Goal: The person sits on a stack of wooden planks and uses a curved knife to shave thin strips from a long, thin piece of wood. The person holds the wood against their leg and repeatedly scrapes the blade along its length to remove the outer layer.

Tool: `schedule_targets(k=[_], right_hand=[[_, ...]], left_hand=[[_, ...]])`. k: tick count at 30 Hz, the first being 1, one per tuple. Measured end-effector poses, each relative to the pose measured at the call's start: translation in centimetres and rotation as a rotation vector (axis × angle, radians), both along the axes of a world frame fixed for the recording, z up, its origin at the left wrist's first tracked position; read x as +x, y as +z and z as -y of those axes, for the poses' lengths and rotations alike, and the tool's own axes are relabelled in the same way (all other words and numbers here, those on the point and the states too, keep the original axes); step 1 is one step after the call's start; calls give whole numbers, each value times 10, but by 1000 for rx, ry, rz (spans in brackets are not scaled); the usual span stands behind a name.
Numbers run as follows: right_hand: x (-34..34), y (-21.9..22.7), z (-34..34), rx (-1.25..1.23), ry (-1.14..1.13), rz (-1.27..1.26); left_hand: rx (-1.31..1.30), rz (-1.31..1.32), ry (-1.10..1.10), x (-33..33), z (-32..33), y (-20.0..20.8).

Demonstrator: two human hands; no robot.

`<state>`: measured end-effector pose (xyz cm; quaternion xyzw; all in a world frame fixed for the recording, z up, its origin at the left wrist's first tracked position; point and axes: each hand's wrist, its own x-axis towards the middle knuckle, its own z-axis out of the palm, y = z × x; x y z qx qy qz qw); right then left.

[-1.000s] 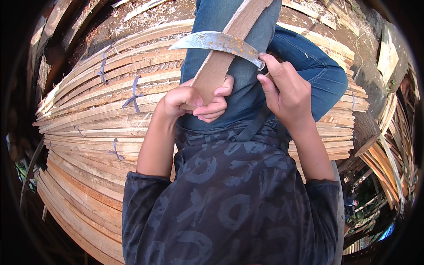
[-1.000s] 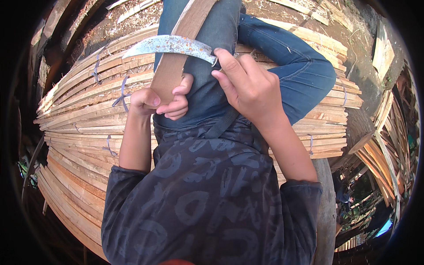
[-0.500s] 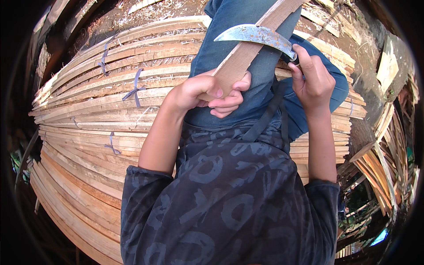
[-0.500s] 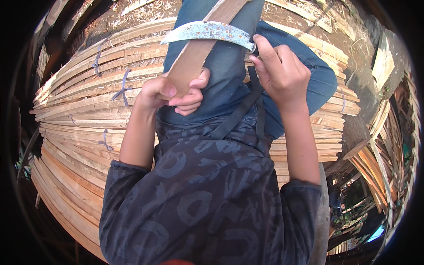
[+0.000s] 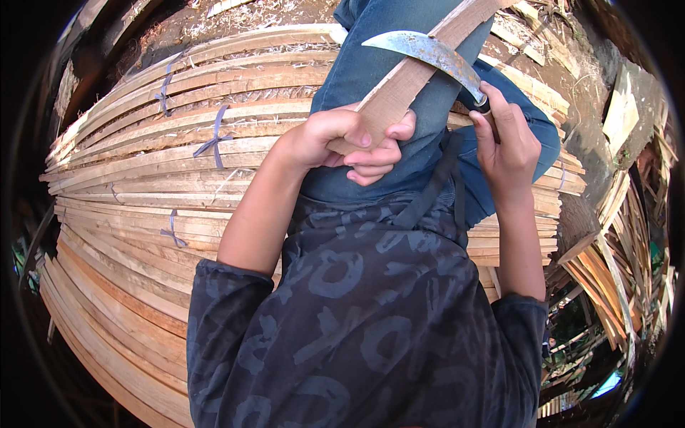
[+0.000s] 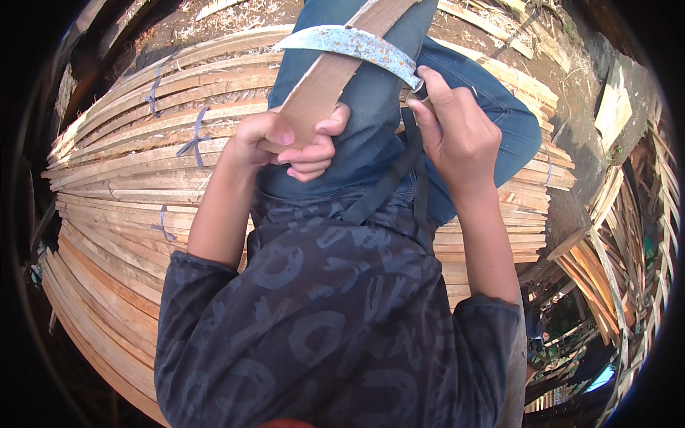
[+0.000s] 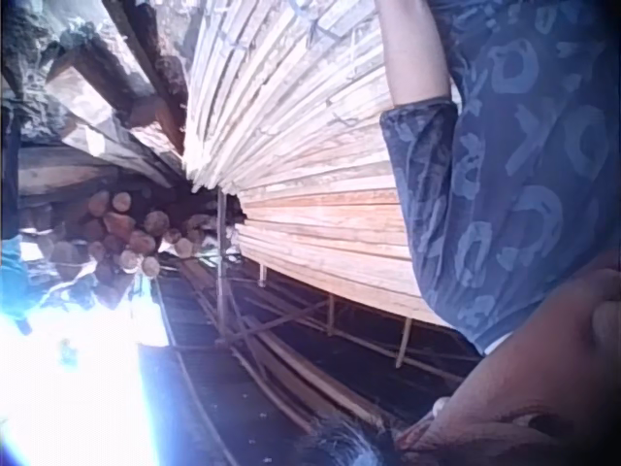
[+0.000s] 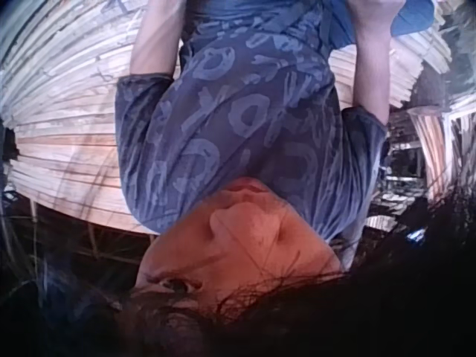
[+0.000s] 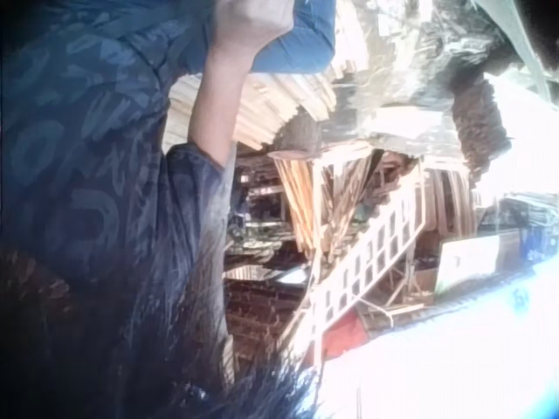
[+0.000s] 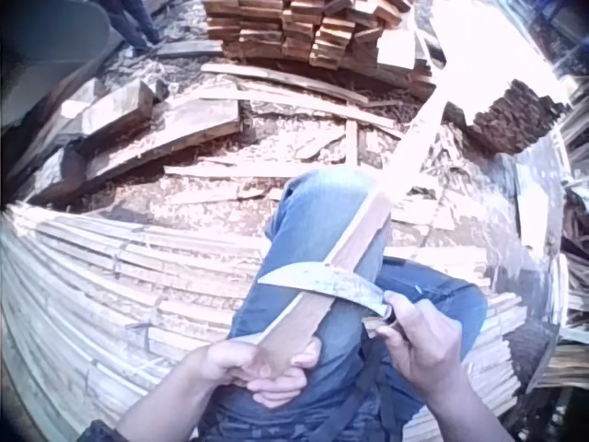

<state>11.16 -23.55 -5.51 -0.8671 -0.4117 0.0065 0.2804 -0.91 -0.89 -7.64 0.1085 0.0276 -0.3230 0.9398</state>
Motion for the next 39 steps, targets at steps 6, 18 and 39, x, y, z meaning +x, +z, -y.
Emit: schedule_targets(k=[6, 18, 39], right_hand=[[15, -14, -4, -34, 39, 172], [98, -4, 176, -242, -761, 141], [5, 10, -3, 97, -112, -310]], left_hand=[[17, -16, -20, 2, 0, 0], [-36, -39, 45, -1, -7, -4], [430, -85, -5, 5, 5, 24]])
